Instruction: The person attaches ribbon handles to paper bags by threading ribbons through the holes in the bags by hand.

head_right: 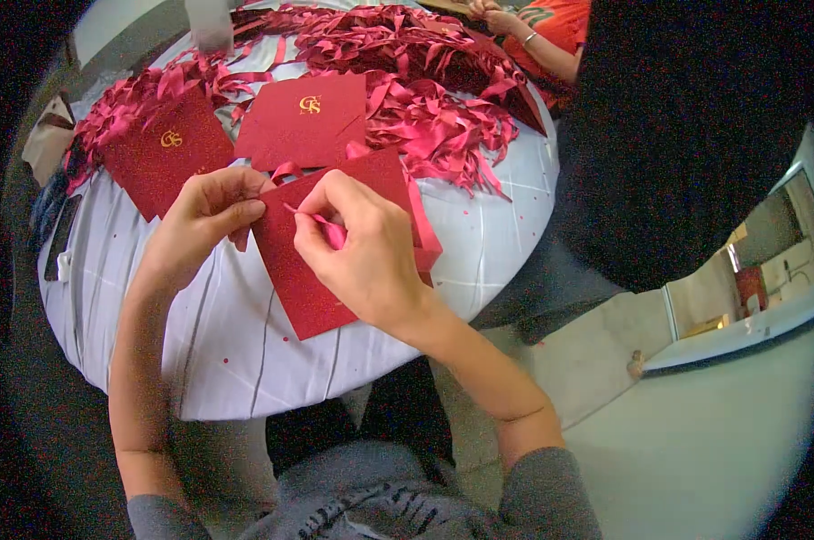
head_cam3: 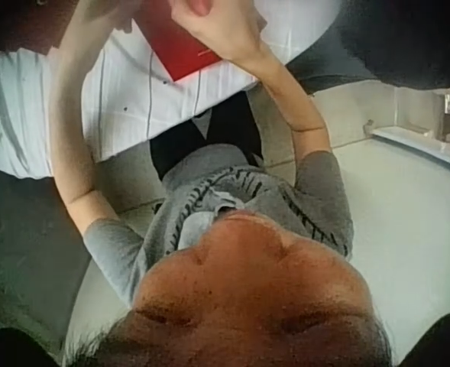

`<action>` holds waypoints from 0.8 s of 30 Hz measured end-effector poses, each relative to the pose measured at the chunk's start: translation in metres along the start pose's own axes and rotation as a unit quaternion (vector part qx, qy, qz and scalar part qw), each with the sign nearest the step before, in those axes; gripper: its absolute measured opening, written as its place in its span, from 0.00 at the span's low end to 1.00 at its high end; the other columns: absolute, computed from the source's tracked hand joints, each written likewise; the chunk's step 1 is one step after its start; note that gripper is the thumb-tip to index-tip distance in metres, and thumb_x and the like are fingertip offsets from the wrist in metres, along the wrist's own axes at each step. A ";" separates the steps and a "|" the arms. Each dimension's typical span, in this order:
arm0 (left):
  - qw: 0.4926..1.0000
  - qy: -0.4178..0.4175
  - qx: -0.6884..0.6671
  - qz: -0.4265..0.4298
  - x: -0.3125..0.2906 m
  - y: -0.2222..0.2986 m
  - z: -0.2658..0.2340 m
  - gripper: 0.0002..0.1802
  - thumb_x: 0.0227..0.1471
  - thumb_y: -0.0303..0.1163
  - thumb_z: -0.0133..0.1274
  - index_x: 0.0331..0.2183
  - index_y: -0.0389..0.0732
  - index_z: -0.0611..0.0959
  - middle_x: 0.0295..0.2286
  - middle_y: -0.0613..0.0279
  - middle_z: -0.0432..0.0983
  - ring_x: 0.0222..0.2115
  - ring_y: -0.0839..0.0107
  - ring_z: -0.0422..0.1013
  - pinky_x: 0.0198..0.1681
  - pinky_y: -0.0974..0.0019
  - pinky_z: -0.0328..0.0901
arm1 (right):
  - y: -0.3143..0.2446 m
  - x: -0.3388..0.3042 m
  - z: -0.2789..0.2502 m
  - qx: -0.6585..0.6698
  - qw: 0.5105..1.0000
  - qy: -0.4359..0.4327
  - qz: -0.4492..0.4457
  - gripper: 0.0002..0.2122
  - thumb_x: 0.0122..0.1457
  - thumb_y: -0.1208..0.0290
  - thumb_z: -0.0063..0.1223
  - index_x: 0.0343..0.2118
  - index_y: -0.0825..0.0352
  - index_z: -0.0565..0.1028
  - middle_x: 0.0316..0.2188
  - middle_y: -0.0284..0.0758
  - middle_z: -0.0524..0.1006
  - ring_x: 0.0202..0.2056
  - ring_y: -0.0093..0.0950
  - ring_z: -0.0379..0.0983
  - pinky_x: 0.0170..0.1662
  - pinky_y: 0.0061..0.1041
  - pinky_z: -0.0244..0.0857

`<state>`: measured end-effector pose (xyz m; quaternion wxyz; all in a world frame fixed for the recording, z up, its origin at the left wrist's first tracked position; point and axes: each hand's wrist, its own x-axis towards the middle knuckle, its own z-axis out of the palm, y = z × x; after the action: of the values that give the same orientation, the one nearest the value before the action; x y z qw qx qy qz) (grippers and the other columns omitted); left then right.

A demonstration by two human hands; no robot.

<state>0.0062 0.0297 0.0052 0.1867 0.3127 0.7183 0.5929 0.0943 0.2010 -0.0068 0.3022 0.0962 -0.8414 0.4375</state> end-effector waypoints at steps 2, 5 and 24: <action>1.000 -0.002 -0.001 0.006 -0.001 0.001 0.001 0.08 0.49 0.25 0.50 0.35 0.36 0.77 0.24 0.72 0.72 0.19 0.86 0.64 0.21 0.79 0.59 | 0.001 0.000 0.003 0.007 1.000 0.011 -0.016 0.04 0.46 0.82 0.54 0.23 0.69 0.70 0.15 0.24 0.68 0.17 0.09 0.59 0.19 0.12 0.52; 1.000 0.010 0.004 0.011 -0.003 0.006 0.006 0.08 0.49 0.23 0.50 0.34 0.33 0.77 0.24 0.69 0.73 0.20 0.85 0.64 0.20 0.79 0.60 | -0.001 0.001 0.003 -0.014 0.999 0.016 -0.025 0.05 0.45 0.82 0.54 0.22 0.69 0.69 0.15 0.26 0.68 0.17 0.10 0.60 0.19 0.12 0.53; 0.933 0.188 0.214 0.220 -0.020 0.031 0.050 0.06 0.40 0.18 0.53 0.27 0.33 0.76 0.20 0.58 0.72 0.15 0.74 0.66 0.18 0.74 0.59 | -0.032 -0.009 0.004 -0.057 0.992 0.101 -0.048 0.08 0.44 0.82 0.50 0.24 0.69 0.62 0.20 0.41 0.67 0.22 0.42 0.68 0.24 0.36 0.63</action>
<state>0.0598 0.0561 0.0216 -0.1582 0.3781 0.7631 0.4997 0.1139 0.1776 0.0077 0.4114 0.0740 -0.8247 0.3810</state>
